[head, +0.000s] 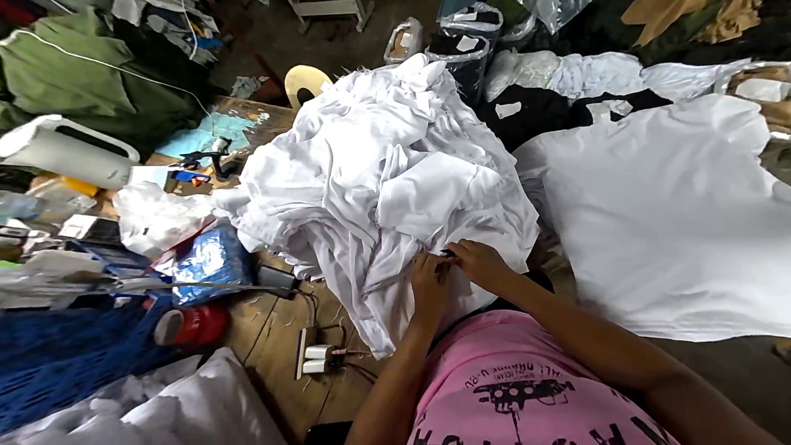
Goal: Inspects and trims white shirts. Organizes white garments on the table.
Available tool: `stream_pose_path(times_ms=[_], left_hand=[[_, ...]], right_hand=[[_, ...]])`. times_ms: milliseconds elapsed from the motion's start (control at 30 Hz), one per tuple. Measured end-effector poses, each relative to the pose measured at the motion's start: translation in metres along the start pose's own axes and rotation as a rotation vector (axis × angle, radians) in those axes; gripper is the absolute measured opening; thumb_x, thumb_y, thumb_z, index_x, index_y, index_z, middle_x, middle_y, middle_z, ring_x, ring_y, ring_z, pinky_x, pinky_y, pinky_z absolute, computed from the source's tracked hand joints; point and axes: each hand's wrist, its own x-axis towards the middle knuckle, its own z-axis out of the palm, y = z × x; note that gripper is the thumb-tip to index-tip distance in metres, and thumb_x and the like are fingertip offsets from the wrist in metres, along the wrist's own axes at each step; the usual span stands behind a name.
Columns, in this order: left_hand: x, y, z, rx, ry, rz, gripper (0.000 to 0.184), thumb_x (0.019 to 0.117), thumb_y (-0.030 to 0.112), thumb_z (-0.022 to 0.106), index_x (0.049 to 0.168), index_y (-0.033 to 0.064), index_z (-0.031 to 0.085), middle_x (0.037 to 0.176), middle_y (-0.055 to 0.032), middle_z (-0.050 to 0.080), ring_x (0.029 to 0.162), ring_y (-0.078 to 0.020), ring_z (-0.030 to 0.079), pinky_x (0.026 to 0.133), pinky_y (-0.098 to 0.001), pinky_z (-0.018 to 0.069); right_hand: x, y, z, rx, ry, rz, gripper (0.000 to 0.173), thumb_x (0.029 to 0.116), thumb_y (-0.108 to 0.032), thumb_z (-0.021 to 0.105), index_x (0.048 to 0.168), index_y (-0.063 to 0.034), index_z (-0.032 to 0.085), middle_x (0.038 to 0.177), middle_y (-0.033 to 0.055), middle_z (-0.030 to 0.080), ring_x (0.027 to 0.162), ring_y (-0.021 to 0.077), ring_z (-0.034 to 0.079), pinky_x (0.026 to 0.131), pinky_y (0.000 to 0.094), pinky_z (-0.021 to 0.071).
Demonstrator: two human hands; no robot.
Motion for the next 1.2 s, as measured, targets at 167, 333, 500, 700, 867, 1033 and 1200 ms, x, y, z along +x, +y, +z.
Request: stream_pose_path(times_ms=[167,333,500,700,867,1033,1200], left_hand=[[0.003,0.002,-0.003,-0.036,-0.011,-0.035,0.013,0.0900,0.005,0.069,0.085,-0.0071,0.070,0.080,-0.0158,0.067,0.073,-0.0180,0.066,0.072,-0.0263,0.0559],[0.006,0.001,-0.001,-0.150,0.005,-0.040,0.012,0.0890,0.003,0.070,0.084,-0.0081,0.070,0.080,-0.0152,0.068,0.074,-0.0141,0.065,0.073,-0.0231,0.0550],[0.008,0.023,-0.006,0.218,-0.325,-0.226,0.046,0.0940,0.030,0.071,0.116,-0.0103,0.065,0.101,-0.0246,0.070,0.096,-0.0377,0.069,0.089,-0.0504,0.0552],[0.051,0.029,-0.014,-0.313,-0.648,-0.221,0.030,0.0983,-0.003,0.054,0.125,-0.0072,0.067,0.104,-0.0166,0.074,0.095,-0.0193,0.071,0.093,-0.0359,0.0553],[0.138,-0.033,-0.077,-0.549,0.398,-0.259,0.059,0.1056,0.018,0.054,0.156,-0.0008,0.029,0.156,-0.0098,0.043,0.139,-0.0114,0.045,0.115,-0.0295,0.0396],[0.099,0.008,-0.013,0.042,-0.149,-0.008,0.029,0.0940,0.007,0.065,0.116,-0.0109,0.067,0.121,-0.0264,0.068,0.113,-0.0345,0.067,0.098,-0.0488,0.0544],[0.090,-0.008,0.038,0.383,-0.590,-0.143,0.039,0.1023,0.007,0.054,0.140,0.0026,0.058,0.146,-0.0246,0.054,0.127,-0.0455,0.058,0.099,-0.0628,0.0491]], right_hand=[[0.004,0.009,-0.010,0.012,-0.019,-0.010,0.032,0.1057,-0.018,0.052,0.120,0.0048,0.068,0.104,0.0255,0.070,0.094,0.0415,0.071,0.082,0.0546,0.0565],[0.004,-0.001,-0.012,0.033,-0.069,-0.011,0.031,0.1041,-0.012,0.052,0.126,0.0052,0.065,0.110,0.0262,0.069,0.100,0.0421,0.070,0.087,0.0552,0.0553],[0.008,0.001,-0.028,0.048,0.066,0.088,0.031,0.1060,-0.016,0.051,0.121,0.0045,0.069,0.112,0.0231,0.071,0.102,0.0394,0.071,0.089,0.0564,0.0558],[0.004,0.025,-0.077,0.189,0.479,0.211,0.033,0.1045,-0.012,0.057,0.129,0.0096,0.060,0.117,0.0269,0.068,0.100,0.0366,0.070,0.091,0.0518,0.0560],[-0.010,0.048,-0.093,0.221,0.612,0.228,0.032,0.1060,-0.013,0.054,0.129,0.0086,0.059,0.109,0.0263,0.066,0.087,0.0324,0.067,0.081,0.0480,0.0568],[-0.001,0.055,-0.053,0.321,0.394,0.355,0.034,0.1054,-0.012,0.055,0.130,0.0101,0.059,0.116,0.0278,0.067,0.101,0.0370,0.069,0.092,0.0520,0.0548],[0.002,0.048,-0.037,0.363,0.231,0.336,0.034,0.1051,-0.015,0.056,0.130,0.0091,0.060,0.117,0.0256,0.068,0.102,0.0323,0.069,0.094,0.0451,0.0554]])
